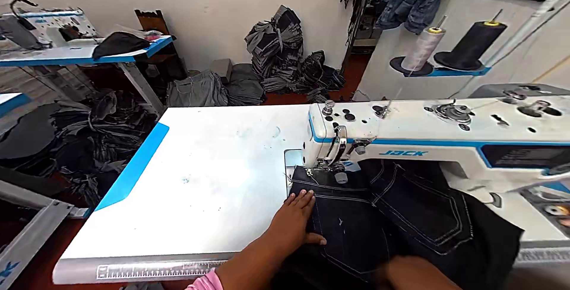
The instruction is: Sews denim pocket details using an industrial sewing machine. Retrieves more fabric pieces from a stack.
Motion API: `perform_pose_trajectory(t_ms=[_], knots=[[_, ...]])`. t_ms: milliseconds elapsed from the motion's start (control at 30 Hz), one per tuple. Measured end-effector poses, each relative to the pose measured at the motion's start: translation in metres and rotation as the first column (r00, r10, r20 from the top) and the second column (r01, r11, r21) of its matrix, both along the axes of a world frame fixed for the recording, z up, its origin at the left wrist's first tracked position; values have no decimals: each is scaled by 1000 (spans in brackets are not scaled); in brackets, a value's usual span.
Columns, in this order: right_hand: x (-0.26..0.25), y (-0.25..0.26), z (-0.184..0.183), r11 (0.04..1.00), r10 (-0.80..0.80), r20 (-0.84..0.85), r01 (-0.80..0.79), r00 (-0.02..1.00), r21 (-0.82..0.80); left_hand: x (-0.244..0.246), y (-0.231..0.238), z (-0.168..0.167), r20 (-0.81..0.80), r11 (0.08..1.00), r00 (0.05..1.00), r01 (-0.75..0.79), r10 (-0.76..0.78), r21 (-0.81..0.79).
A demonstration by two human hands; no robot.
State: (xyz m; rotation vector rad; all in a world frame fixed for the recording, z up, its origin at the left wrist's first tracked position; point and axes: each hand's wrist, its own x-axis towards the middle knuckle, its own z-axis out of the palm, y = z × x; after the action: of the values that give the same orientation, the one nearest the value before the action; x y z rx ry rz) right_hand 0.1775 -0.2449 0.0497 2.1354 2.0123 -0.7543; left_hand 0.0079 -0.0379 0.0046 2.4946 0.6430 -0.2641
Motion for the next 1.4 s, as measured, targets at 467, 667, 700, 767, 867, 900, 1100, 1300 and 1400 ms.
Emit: perform_pose_trajectory(t_ms=[467,667,700,767,867,900,1100,1300,1400], knots=[[10,133,-70,974,-76,-8,76,997,215,12,48,-6,28,993,992,-121,121,15],[9,138,-65,980,-96,-6,96,995,177,14,51,-2,4,991,991,-134,134,11],[9,139,-64,980,-98,-3,97,995,176,15,53,-3,9,991,991,-131,131,15],[9,141,-64,982,-96,3,94,995,163,15,55,-5,22,992,993,-120,120,23],[5,134,-60,988,-86,-7,87,996,127,14,43,1,10,993,993,-114,114,-5],[2,127,-58,988,-83,-24,85,996,126,10,32,5,7,994,994,-110,110,-13],[-16,86,-62,976,-85,-30,90,996,198,0,8,10,-106,987,982,-160,157,-17],[-1,112,-59,989,-81,-27,84,996,119,11,31,5,-93,986,981,-167,168,13],[6,126,-60,991,-81,-6,81,997,108,20,44,5,-89,983,979,-182,183,18]])
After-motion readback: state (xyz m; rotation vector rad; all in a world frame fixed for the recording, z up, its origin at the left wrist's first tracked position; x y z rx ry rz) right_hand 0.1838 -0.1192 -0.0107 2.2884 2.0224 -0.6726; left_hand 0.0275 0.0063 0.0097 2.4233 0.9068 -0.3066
